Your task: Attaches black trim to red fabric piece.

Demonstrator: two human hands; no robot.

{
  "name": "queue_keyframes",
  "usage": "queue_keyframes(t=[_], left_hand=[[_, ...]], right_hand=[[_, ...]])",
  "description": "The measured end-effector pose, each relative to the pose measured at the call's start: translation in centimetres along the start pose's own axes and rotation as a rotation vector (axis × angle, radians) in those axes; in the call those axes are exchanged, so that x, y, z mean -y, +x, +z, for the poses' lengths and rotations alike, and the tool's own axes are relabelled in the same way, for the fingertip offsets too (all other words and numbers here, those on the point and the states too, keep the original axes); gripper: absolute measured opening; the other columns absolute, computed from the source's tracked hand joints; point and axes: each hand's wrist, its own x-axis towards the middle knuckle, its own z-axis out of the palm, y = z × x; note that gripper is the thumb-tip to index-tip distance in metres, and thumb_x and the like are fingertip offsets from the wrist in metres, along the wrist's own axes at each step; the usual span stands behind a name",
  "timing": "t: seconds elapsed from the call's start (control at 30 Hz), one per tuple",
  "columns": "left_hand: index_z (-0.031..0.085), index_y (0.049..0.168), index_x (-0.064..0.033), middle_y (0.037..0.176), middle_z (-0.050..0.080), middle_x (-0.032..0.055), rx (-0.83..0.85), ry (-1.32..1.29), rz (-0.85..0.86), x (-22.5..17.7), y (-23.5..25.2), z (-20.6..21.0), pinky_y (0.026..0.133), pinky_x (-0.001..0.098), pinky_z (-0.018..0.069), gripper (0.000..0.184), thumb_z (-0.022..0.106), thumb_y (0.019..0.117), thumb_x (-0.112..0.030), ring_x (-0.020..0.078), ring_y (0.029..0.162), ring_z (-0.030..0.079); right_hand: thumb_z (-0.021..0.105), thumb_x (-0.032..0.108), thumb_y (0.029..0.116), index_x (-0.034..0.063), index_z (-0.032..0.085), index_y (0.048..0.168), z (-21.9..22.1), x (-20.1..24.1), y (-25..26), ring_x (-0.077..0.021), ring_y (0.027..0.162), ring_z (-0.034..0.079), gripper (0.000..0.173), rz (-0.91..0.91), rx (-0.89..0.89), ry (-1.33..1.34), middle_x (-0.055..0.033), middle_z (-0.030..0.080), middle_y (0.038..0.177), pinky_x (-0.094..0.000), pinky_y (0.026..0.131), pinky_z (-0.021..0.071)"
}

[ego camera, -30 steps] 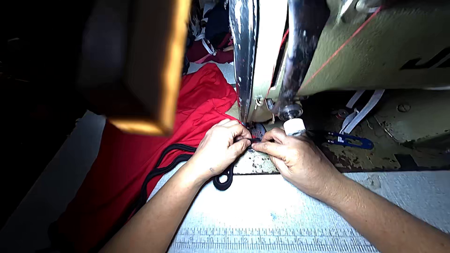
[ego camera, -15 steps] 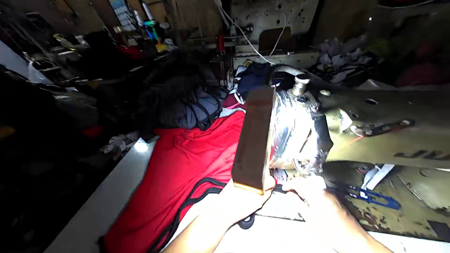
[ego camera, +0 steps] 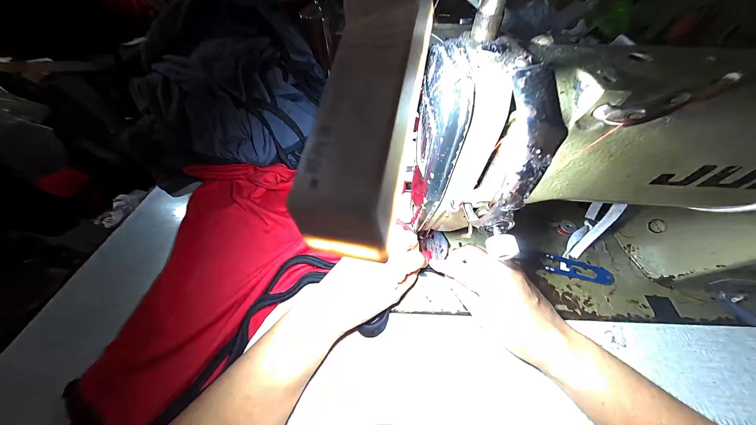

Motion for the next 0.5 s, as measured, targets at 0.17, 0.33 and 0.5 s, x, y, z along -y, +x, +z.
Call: queue_keyframes(t=[0.17, 0.33, 0.5], left_hand=[[0.078, 0.096, -0.012, 0.087, 0.066, 0.0007, -0.004, -0.089, -0.103, 0.18, -0.49, 0.14, 0.079, 0.0246, 0.0496, 0.022, 0.056, 0.0957, -0.015, 0.0112, 0.089, 0.063], [0.075, 0.085, -0.0097, 0.084, 0.063, 0.0012, -0.009, -0.131, -0.075, 0.49, -0.17, -0.17, 0.078, 0.023, 0.0477, 0.019, 0.058, 0.0936, -0.011, 0.0113, 0.087, 0.06], [0.076, 0.086, -0.0085, 0.084, 0.067, 0.0025, -0.041, -0.125, -0.114, 0.68, 0.11, -0.19, 0.083, 0.0247, 0.049, 0.018, 0.058, 0.0916, -0.008, 0.0131, 0.09, 0.063]], right_hand=[[0.057, 0.011, 0.0916, 0.0127, 0.08, 0.11, -0.27, -0.16, 0.02, -0.0191, 0.093, 0.068, 0.03, -0.122, 0.007, -0.077, -0.0053, 0.072, 0.095, -0.0329, 0.086, 0.0544], [0.059, 0.008, 0.0924, 0.009, 0.079, 0.11, -0.56, 0.11, 0.35, -0.0213, 0.087, 0.068, 0.027, -0.183, 0.014, -0.126, -0.0067, 0.07, 0.091, -0.0344, 0.082, 0.0549], [0.061, 0.004, 0.0883, 0.0083, 0.079, 0.11, -0.68, 0.4, 0.63, -0.0233, 0.084, 0.067, 0.028, -0.166, 0.027, -0.182, -0.0079, 0.069, 0.088, -0.0348, 0.079, 0.0544]])
